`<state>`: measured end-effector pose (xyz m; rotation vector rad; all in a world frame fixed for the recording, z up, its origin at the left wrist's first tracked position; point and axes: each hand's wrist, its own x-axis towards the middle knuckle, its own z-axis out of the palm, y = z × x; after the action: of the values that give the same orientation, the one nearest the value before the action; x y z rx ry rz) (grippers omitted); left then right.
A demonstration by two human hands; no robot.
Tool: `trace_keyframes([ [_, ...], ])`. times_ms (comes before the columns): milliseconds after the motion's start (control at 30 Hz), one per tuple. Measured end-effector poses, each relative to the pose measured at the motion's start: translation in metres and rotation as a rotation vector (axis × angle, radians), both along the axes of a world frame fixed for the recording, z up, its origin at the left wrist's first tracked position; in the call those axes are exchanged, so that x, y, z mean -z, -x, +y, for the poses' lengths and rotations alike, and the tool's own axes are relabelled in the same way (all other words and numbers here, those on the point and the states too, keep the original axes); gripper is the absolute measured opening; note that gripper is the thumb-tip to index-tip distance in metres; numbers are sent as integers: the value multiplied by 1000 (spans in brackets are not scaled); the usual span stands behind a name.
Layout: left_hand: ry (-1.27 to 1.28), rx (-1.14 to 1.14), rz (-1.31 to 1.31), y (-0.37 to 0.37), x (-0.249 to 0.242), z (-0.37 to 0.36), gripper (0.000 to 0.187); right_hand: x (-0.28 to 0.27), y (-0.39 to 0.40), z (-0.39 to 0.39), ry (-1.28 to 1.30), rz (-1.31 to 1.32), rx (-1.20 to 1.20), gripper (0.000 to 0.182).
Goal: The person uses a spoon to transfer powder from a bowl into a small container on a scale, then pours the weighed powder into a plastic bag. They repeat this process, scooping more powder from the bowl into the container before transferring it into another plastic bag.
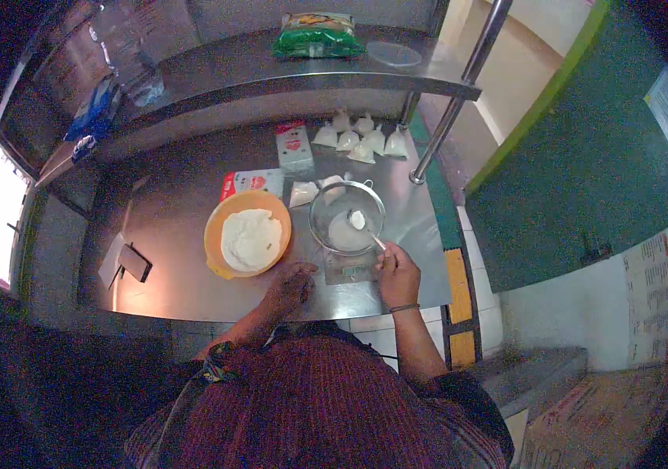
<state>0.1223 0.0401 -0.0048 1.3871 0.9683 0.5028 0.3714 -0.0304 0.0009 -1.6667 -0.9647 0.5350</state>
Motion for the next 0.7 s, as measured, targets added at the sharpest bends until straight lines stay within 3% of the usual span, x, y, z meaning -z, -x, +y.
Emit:
trace_keyframes([
  [100,14,-26,-61,-3,23,2,25,3,-3,-3,93,-86,17,27],
  [167,-1248,35,103,1,48,13,27,19,-9,-3,101,-402,9,25],
  [200,-1248,40,103,1,41,11,27,16,-8,-5,102,-399,12,25],
  [267,-44,-2,22,0,17,2,29,2,-2,-7,108,-556,-4,24],
  [367,-135,14,64,3,21,4,32,6,-3,-6,24,-676,7,24],
  [700,-294,-6,40,7,21,5,33,4,6,-8,91,-584,-75,26],
])
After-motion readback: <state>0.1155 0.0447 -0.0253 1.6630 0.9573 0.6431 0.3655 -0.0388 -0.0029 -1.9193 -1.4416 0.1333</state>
